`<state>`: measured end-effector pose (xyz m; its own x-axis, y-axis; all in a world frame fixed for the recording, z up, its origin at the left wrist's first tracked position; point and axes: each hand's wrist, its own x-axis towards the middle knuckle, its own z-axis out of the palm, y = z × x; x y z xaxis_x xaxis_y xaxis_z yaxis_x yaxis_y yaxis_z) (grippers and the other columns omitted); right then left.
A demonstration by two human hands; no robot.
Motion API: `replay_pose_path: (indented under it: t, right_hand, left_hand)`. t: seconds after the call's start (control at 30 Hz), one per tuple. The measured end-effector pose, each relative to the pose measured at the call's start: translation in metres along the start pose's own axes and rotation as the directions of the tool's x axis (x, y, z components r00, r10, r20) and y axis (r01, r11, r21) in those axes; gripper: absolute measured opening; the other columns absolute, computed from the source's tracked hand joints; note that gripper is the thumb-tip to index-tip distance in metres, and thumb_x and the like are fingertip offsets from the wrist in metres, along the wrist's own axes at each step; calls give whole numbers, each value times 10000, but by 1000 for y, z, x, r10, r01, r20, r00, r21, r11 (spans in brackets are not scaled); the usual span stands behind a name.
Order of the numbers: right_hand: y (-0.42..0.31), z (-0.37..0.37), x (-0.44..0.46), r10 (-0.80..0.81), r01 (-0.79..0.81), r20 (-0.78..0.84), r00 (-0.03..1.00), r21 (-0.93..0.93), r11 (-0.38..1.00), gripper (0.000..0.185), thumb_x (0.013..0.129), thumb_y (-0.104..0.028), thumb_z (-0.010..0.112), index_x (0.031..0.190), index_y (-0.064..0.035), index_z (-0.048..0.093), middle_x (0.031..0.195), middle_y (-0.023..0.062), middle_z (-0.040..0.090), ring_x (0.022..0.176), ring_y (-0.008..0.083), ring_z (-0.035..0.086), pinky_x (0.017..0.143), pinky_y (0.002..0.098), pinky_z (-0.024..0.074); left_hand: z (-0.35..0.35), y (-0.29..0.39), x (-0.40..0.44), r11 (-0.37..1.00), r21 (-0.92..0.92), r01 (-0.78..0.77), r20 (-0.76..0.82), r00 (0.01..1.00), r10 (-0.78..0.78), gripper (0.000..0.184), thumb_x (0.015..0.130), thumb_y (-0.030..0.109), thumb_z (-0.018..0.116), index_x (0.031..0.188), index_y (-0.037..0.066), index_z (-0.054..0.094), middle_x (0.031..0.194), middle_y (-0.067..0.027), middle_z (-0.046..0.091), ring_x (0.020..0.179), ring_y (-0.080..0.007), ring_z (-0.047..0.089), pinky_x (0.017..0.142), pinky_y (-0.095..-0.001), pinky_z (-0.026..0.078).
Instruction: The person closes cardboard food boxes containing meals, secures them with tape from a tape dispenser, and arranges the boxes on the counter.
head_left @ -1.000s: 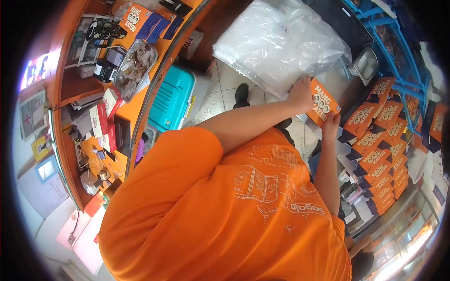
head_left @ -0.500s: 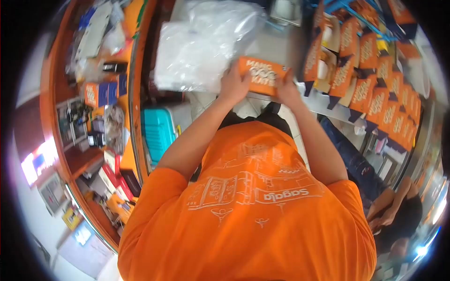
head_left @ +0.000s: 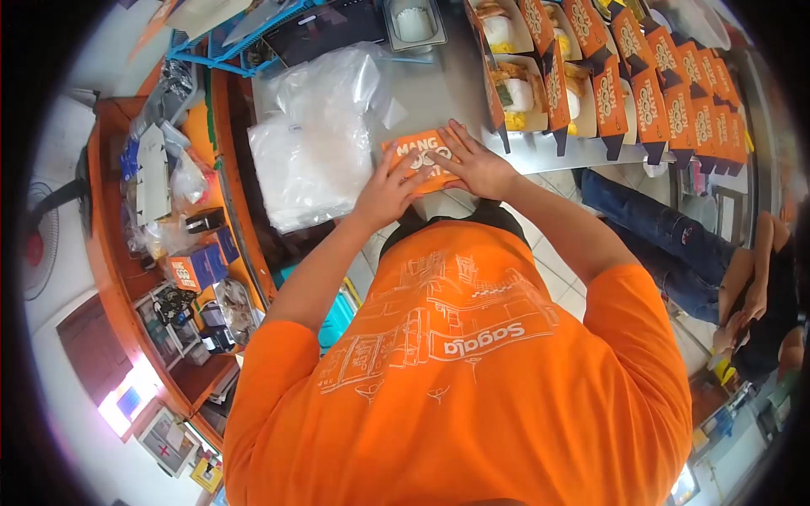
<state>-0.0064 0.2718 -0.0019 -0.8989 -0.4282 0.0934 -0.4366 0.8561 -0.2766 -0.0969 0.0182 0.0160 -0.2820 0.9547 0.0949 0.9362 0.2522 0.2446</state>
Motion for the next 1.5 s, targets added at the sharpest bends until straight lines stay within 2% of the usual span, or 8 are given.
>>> replay_pose_path:
  t: [0.2, 0.33, 0.5, 0.7, 0.87, 1.07, 1.17, 1.5]
  right_hand:
    - [-14, -34, 1, 81, -86, 134, 988, 30, 996, 679, 940, -471, 579, 1512, -177, 360, 1604, 185, 217, 1489, 436, 135, 1193, 486, 269]
    - [-7, -10, -2, 54, -57, 35, 998, 120, 991, 671, 941, -462, 584, 1505, -166, 374, 1596, 180, 243, 1486, 438, 144, 1190, 500, 269]
    - [-6, -14, -5, 25, -27, 30, 999, 83, 996, 688, 914, -435, 633, 1488, -138, 400, 1593, 180, 255, 1479, 448, 157, 1192, 504, 264]
    - [1, -10, -6, -43, 39, 61, 997, 69, 997, 690, 873, -294, 690, 1479, -108, 418, 1589, 221, 241, 1468, 490, 147, 1194, 538, 233]
    - [-2, -22, 2, -23, 49, 215, 976, -117, 992, 648, 922, -284, 629, 1492, -77, 401, 1592, 260, 205, 1466, 513, 122, 1203, 541, 194]
    - [10, -17, 0, -67, 122, 279, 958, -182, 976, 713, 932, -349, 614, 1529, -81, 331, 1608, 250, 157, 1475, 506, 89, 1204, 573, 144]
    - [-4, -36, 4, -5, -16, 300, 954, 69, 997, 763, 897, -324, 654, 1534, -80, 313, 1635, 167, 145, 1486, 491, 34, 1178, 646, 126]
    - [-10, -30, 31, 361, -279, 122, 924, -428, 859, 549, 932, -197, 506, 1464, -83, 439, 1592, 247, 229, 1471, 447, 203, 1159, 594, 225]
  left_hand:
    - [-28, 7, 10, 963, -235, 135, 33, 991, -131, 676, 823, 406, 730, 1420, 186, 501, 1564, -162, 305, 1458, -427, 205, 1167, -592, 229]
    - [-15, -4, 10, 997, 0, 79, 63, 995, -79, 720, 800, 448, 741, 1422, 182, 496, 1564, -169, 304, 1449, -418, 227, 1160, -597, 223]
    - [-11, 0, 11, 957, -275, 95, -41, 993, -110, 714, 791, 431, 738, 1426, 217, 492, 1542, -138, 348, 1430, -395, 260, 1115, -636, 252]
    - [21, 3, 5, 985, 153, 79, -184, 982, -50, 655, 804, 304, 716, 1421, 238, 509, 1499, -121, 424, 1434, -417, 284, 1122, -580, 326]
    - [23, 2, 6, 996, -24, 81, -175, 981, -84, 628, 831, 256, 686, 1429, 277, 499, 1509, -89, 429, 1458, -426, 249, 1147, -562, 346]
    - [25, 7, 4, 995, 54, 81, -95, 993, -76, 597, 871, 331, 663, 1438, 271, 489, 1548, -56, 384, 1479, -424, 186, 1179, -567, 261]
    - [-7, 16, 4, 977, -161, 137, -16, 990, -141, 662, 836, 372, 683, 1457, 279, 474, 1579, -77, 328, 1489, -421, 153, 1208, -581, 151]
    - [17, -13, 73, 976, 60, 211, -191, 962, -196, 552, 778, 422, 702, 1246, 145, 605, 1472, -145, 459, 1414, -365, 339, 1146, -568, 251]
